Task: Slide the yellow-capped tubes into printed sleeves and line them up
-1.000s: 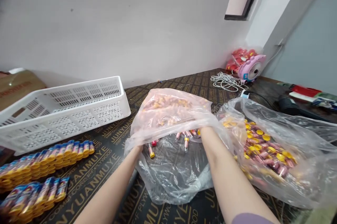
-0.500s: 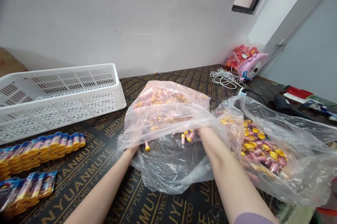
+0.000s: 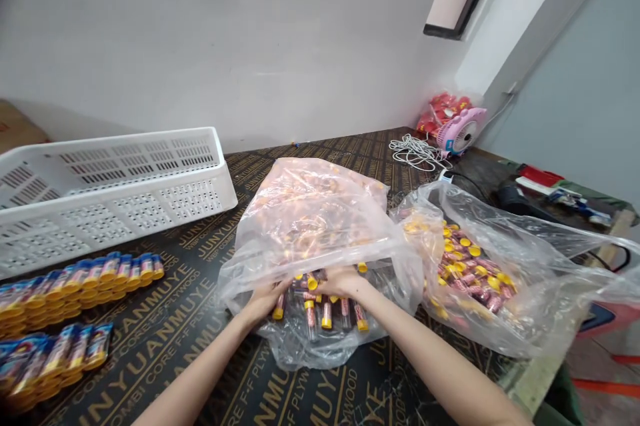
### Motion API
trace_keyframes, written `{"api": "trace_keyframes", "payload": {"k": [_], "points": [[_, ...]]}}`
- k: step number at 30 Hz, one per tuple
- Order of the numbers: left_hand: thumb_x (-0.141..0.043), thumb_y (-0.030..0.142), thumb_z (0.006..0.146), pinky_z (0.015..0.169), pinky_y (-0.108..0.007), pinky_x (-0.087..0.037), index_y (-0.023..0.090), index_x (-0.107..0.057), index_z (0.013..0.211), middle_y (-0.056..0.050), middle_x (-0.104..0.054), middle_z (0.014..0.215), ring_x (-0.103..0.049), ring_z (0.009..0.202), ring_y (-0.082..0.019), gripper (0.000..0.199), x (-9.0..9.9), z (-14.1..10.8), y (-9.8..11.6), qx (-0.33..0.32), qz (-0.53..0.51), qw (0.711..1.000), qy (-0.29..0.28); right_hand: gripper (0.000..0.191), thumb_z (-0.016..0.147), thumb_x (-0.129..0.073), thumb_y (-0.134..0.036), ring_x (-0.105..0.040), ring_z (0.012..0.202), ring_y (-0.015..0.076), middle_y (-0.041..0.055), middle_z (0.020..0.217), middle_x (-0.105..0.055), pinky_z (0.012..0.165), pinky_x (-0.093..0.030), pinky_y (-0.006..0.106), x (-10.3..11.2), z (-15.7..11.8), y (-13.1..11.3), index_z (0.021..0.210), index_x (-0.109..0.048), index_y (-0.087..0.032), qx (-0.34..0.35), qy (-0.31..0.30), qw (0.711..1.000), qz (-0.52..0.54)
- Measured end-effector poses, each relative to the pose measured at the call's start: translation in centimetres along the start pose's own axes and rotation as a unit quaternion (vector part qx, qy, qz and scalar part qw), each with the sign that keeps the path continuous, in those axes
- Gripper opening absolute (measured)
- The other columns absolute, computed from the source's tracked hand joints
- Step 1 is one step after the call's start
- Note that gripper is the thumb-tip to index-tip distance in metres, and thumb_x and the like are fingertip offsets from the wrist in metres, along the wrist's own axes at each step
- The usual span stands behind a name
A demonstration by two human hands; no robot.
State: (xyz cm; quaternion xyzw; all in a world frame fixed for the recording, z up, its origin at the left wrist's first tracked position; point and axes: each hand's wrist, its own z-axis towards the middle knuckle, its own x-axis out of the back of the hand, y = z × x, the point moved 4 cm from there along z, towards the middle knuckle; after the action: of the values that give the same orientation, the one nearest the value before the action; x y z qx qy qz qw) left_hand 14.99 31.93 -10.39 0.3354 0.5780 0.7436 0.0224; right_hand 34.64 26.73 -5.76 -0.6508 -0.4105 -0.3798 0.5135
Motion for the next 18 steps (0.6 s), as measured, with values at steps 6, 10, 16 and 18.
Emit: {"api": "trace_keyframes", "payload": {"k": [6,10,16,18], "points": [[-0.050,0.040,0.085,0.095,-0.052,-0.042,0.027,-0.046,0.134,-0.014,-0.057,0.126,-0.052,0.116,-0.033,0.051,-0.1,-4.3,3.8,-0.077,0.211,0.974,-0.038,0.079,0.043,-0.087,-0.032,-0.058,0.103,0.0342,0.0127,0.116,-0.061,0.085,-0.047,0.038,3.7,-5.5,-1.3,0.118,-0.063,-0.025,0.128,-0.025,0.991,-0.006],[-0.050,0.032,0.086,0.092,-0.047,-0.045,0.028,-0.052,0.127,-0.013,-0.050,0.133,-0.051,0.117,-0.031,0.041,2.1,-3.7,6.8,-0.164,0.313,0.934,-0.049,0.075,0.044,-0.085,-0.042,-0.062,0.096,0.0274,0.0060,0.107,-0.066,0.084,-0.048,0.034,10.8,-3.4,-1.0,0.115,-0.064,-0.027,0.181,-0.047,0.980,0.065],[-0.046,0.024,0.088,0.101,-0.046,-0.040,0.019,-0.058,0.117,-0.016,-0.049,0.135,-0.046,0.124,-0.029,0.032,5.5,0.0,7.3,-0.211,0.324,0.922,-0.009,0.033,0.074,-0.067,-0.038,-0.064,0.073,0.0189,0.0107,0.083,-0.069,0.066,-0.050,0.030,20.4,7.2,5.3,0.090,-0.068,-0.009,0.015,0.260,0.939,0.224],[-0.042,0.022,0.089,0.106,-0.045,-0.036,0.021,-0.060,0.114,-0.013,-0.050,0.135,-0.042,0.128,-0.026,0.031,4.7,-0.3,7.0,-0.242,0.312,0.919,-0.002,0.035,0.083,-0.055,-0.039,-0.063,0.066,0.0185,0.0136,0.077,-0.067,0.060,-0.048,0.029,20.6,9.5,7.3,0.085,-0.065,-0.006,-0.042,0.315,0.923,0.216]]}}
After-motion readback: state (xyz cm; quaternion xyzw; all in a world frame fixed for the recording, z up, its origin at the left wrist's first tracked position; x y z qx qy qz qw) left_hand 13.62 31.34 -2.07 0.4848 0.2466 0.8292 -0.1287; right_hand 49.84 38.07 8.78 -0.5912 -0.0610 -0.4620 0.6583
